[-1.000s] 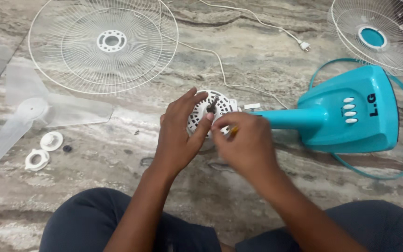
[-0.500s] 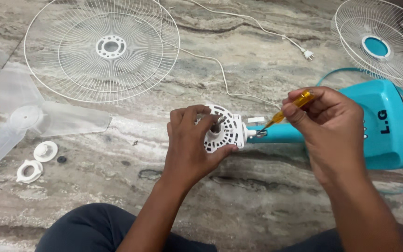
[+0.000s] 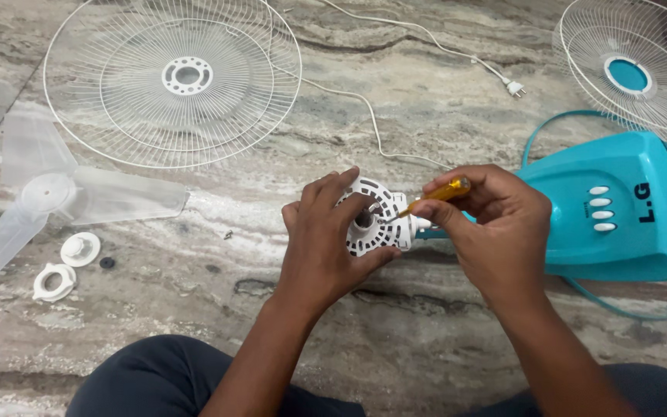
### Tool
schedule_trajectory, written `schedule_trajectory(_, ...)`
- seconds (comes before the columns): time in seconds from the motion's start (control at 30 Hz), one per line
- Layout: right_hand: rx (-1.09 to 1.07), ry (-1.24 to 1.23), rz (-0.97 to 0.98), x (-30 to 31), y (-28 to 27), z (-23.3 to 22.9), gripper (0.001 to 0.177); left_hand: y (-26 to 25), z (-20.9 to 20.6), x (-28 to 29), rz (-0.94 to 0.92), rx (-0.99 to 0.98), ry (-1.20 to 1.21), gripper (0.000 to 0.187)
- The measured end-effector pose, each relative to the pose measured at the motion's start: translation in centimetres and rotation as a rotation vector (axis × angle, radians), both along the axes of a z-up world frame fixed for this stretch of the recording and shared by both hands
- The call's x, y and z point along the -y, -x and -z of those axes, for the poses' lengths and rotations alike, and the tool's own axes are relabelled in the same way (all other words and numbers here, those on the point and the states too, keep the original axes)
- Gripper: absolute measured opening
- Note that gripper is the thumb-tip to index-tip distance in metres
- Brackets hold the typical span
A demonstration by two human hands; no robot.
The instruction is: The person disassembles a fan by removing the front grill and then uses a screwdriver to loosen screws on the central hub. They remove the hub and continue to work on the fan's internal components.
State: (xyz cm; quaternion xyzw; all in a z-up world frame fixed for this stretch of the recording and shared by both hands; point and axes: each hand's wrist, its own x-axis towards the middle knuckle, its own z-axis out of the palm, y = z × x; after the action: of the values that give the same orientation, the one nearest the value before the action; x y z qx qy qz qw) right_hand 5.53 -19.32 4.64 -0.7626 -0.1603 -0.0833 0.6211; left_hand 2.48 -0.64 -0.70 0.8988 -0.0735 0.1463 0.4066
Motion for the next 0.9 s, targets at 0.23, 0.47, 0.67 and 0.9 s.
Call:
schedule_trajectory(0.23, 0.003, 0.0, -0.016, -0.3, -0.3, 0.7, 0.021, 0.1, 0.0, -0.1, 0.0, 0.034, -0.009, 0.06)
schedule_trajectory(0.47, 0.05, 0.081, 0.022, -1.1, -0.4, 1.1, 0.022, 0.2, 0.7, 0.0, -0.018, 0.088, -0.004, 0.061)
schedule_trajectory(0.67, 0.157, 0.265, 0.094, -2.0, 0.5, 0.2, 0.029, 0.4, 1.4, 0.0, -0.035, 0.181, -0.018, 0.061)
schedule_trajectory(0.9, 0.265, 0.331, 0.084, -2.5, 1.3, -0.7, 0.031, 0.5, 0.8, 0.1, -0.037, 0.095, -0.027, 0.067)
